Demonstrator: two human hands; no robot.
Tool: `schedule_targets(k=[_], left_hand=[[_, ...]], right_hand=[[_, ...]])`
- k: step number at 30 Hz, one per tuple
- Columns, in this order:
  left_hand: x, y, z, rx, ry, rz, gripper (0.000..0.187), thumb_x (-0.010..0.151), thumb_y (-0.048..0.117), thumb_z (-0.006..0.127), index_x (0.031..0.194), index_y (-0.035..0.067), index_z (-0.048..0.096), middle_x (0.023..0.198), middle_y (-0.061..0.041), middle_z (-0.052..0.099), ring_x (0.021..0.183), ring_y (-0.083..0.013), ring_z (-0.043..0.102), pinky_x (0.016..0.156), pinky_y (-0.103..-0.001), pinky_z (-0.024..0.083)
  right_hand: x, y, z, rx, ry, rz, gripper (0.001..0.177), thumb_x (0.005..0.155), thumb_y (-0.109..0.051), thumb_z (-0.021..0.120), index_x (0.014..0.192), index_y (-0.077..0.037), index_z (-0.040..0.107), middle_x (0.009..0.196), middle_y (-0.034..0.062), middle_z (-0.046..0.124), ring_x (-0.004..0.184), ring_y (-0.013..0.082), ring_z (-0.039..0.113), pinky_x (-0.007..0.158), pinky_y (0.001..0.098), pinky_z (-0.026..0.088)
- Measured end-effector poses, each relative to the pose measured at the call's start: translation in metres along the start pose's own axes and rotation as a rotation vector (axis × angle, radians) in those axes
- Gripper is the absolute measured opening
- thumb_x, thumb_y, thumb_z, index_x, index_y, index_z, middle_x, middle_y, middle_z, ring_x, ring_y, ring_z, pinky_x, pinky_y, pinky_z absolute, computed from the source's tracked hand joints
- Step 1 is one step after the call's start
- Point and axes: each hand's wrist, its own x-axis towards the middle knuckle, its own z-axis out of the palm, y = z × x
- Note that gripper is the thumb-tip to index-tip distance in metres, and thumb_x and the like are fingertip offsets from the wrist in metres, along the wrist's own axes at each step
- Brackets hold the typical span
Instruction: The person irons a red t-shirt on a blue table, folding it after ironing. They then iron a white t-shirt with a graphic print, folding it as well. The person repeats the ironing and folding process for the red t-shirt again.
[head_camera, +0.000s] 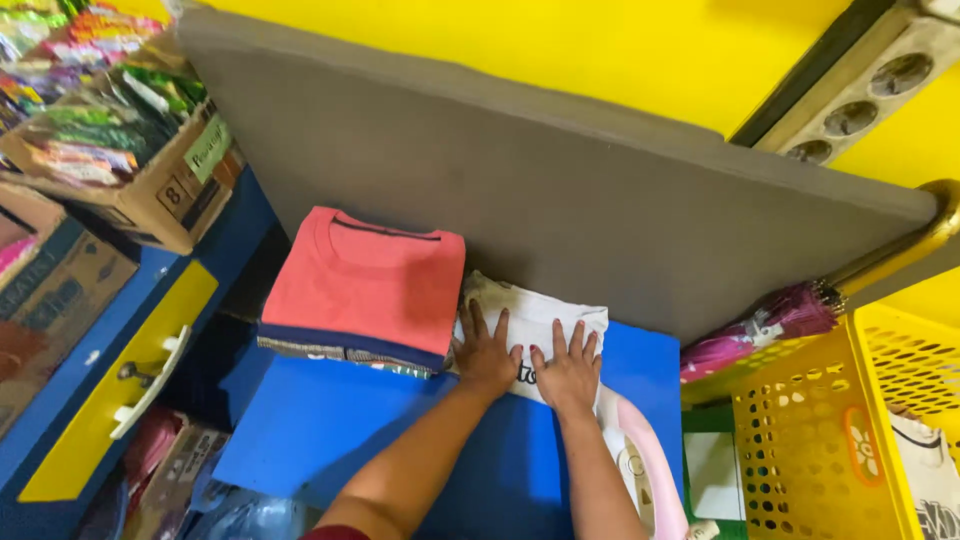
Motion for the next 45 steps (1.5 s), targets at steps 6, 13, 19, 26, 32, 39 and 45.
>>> schedule_targets(k=[6, 13, 19, 26, 32, 39, 45], left_hand=[[0.035, -0.003, 0.015, -0.068, 0.115, 0.080, 0.076, 0.094, 0.059, 0.055, 0.159, 0.026, 0.031, 0.167, -0.029, 0.008, 0.158, -0.0431, -0.001, 0.114, -0.063, 0.023], [0.047, -0.011, 0.003, -0.009, 0.100, 0.100, 0.099, 0.082, 0.074, 0.059, 0.162, 0.025, 0.027, 0.169, -0.023, 0.013, 0.158, -0.0392, 0.000, 0.122, -0.056, 0.013], [0.037, -0.013, 0.005, -0.109, 0.165, 0.102, 0.099, 0.076, 0.066, 0.069, 0.160, 0.027, 0.034, 0.170, -0.022, 0.013, 0.159, -0.0388, 0.002, 0.124, -0.057, 0.013], [0.001, -0.043, 0.080, -0.024, 0.295, 0.359, 0.072, 0.089, 0.056, 0.056, 0.152, 0.023, 0.044, 0.164, -0.008, 0.036, 0.155, -0.0317, 0.024, 0.122, -0.059, 0.018], [-0.017, -0.084, 0.071, -0.058, 0.200, 0.473, 0.075, 0.089, 0.056, 0.062, 0.156, 0.029, 0.040, 0.163, -0.015, 0.038, 0.151, -0.0368, 0.033, 0.118, -0.053, 0.035], [-0.011, -0.100, 0.074, -0.716, 0.221, 0.456, 0.054, 0.092, 0.045, 0.068, 0.139, 0.020, 0.061, 0.136, -0.012, 0.066, 0.128, -0.0349, 0.061, 0.107, -0.049, 0.050], [-0.057, -0.115, 0.036, -1.040, 0.235, 0.439, 0.017, 0.094, 0.017, 0.062, 0.104, 0.009, 0.074, 0.084, -0.008, 0.078, 0.079, -0.0184, 0.077, 0.077, -0.032, 0.060]], right_hand=[[0.001, -0.003, -0.005, 0.026, -0.001, -0.001, 0.077, 0.098, -0.070, 0.028, 0.165, -0.033, 0.021, 0.174, 0.0108, 0.013, 0.160, 0.0368, 0.008, 0.125, 0.0544, 0.019], [0.008, -0.002, 0.001, 0.013, 0.020, 0.012, 0.077, 0.097, -0.071, 0.028, 0.165, -0.036, 0.022, 0.174, 0.0087, 0.013, 0.160, 0.0354, 0.008, 0.125, 0.0546, 0.019], [0.000, -0.004, 0.000, -0.008, 0.031, 0.014, 0.076, 0.097, -0.071, 0.026, 0.164, -0.035, 0.024, 0.174, 0.0085, 0.015, 0.160, 0.0346, 0.010, 0.124, 0.0545, 0.020], [0.009, 0.003, 0.020, -0.005, 0.284, -0.038, 0.070, 0.097, -0.069, 0.038, 0.155, -0.031, 0.048, 0.165, 0.0109, 0.039, 0.156, 0.0349, 0.028, 0.118, 0.0539, 0.033], [0.028, 0.011, 0.066, -0.001, 0.986, -0.278, 0.044, 0.084, -0.031, 0.069, 0.127, -0.022, 0.070, 0.146, 0.0086, 0.055, 0.138, 0.0298, 0.051, 0.110, 0.0619, 0.033], [0.012, -0.082, 0.026, 0.754, 0.536, -0.211, 0.020, 0.096, -0.039, 0.069, 0.100, -0.022, 0.078, 0.084, 0.0043, 0.076, 0.089, 0.0294, 0.073, 0.076, 0.0446, 0.056], [0.003, -0.122, 0.009, 0.934, 0.149, -0.186, 0.031, 0.088, -0.040, 0.075, 0.102, -0.013, 0.079, 0.076, 0.0141, 0.075, 0.066, 0.0262, 0.074, 0.055, 0.0391, 0.062]])
